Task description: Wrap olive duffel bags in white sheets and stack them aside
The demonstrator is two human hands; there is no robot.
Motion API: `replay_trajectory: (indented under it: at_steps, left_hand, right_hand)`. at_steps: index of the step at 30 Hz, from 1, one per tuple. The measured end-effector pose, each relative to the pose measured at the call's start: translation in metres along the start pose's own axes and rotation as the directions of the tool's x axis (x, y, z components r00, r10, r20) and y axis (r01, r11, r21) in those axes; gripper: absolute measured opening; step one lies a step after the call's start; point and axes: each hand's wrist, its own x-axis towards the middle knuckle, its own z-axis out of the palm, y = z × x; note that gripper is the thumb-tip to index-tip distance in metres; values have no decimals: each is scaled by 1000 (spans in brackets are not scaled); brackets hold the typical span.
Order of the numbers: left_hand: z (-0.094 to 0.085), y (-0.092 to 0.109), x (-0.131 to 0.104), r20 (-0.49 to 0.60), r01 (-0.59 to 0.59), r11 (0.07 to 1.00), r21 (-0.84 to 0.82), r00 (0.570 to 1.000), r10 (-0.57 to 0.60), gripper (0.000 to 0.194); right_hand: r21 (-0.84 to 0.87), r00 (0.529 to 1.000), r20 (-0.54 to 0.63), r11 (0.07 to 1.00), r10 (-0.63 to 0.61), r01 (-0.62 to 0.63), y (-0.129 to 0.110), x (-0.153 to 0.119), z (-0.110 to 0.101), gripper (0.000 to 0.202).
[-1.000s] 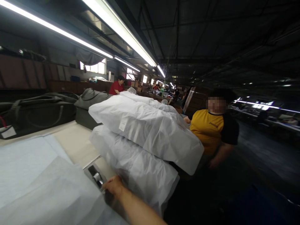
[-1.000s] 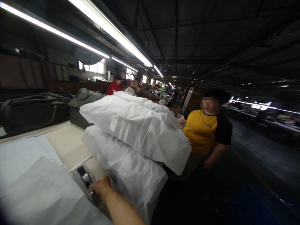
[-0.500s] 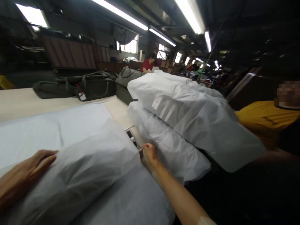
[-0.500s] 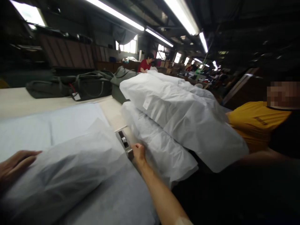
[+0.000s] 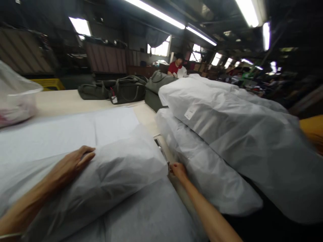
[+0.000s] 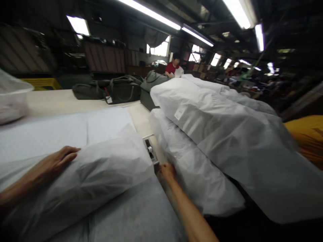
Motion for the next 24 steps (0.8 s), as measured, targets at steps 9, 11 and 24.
replay_trajectory:
  at_steps: [9, 11, 24]
  left_hand:
    - [10, 2, -5, -92, -35, 996, -78, 995, 28, 39]
    - [12, 1, -7, -106, -29, 997, -68, 994, 22, 37]
    - [29, -10, -15, -180, -35, 999, 8, 983, 36, 57]
  right_hand:
    - [-356, 783, 77, 717, -617, 600, -139, -52, -20, 36]
    - [-298, 669, 359, 600, -651, 743, -199, -69, 5, 33]
    - [-189, -82, 865, 474, 494, 860, -325, -16, 288, 35]
